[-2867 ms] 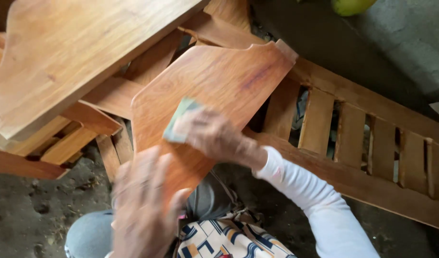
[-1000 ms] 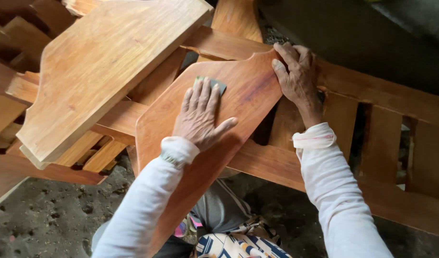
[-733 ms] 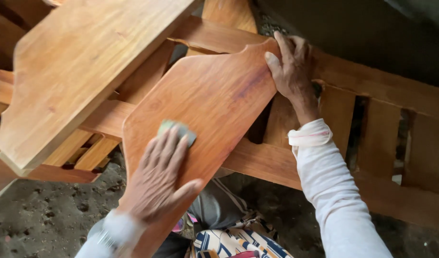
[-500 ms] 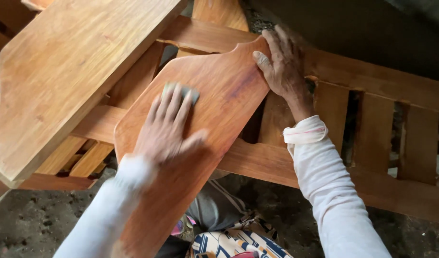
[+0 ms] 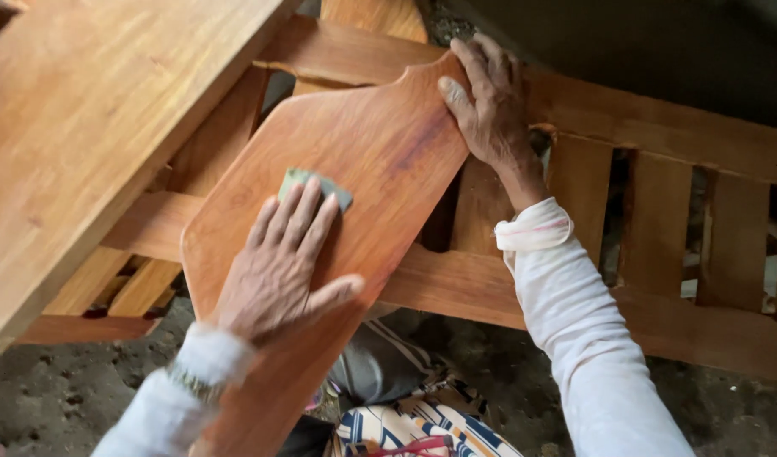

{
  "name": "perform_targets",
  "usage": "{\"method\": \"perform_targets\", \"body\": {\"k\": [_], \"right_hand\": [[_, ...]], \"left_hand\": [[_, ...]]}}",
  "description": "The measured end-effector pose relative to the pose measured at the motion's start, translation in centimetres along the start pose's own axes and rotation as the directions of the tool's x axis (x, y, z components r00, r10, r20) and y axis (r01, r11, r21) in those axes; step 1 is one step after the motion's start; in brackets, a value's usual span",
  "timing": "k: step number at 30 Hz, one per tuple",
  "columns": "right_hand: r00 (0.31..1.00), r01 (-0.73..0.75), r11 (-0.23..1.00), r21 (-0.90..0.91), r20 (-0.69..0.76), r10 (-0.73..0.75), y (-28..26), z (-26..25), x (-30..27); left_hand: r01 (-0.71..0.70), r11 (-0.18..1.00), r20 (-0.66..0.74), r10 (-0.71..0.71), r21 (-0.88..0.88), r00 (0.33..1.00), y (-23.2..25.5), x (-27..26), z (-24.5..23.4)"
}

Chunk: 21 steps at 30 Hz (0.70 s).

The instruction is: Sanding a wooden furniture component with sandpaper to smooth the surface

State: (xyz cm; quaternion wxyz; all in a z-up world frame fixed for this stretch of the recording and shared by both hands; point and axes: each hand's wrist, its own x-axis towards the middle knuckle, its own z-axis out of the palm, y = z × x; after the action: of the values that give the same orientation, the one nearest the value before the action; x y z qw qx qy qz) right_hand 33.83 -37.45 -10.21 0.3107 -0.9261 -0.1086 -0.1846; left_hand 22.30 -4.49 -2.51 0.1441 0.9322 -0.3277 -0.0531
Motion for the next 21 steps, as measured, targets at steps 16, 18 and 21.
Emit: {"method": "perform_targets", "body": {"k": [16,18,21], "right_hand": [[0.983,0.061,0.959,0.276,-0.182,-0.010,3.4,2.1,0.6],[0.982,0.047,0.959,0.280,-0.188,0.006,4.4,3.1,0.3],[0.983,0.081,0.853,0.515,-0.183,0.017,3.8,3.0,0.4]], "left_hand": [[-0.180,0.982,-0.075,0.184,0.054,0.980,3.0,6.7,3.0],[-0.206,0.977,-0.039,0.204,-0.048,0.978,2.9,7.0,3.1],[-0.265,0.948,-0.085,0.283,0.178,0.955,0.4,11.2,6.6]]}}
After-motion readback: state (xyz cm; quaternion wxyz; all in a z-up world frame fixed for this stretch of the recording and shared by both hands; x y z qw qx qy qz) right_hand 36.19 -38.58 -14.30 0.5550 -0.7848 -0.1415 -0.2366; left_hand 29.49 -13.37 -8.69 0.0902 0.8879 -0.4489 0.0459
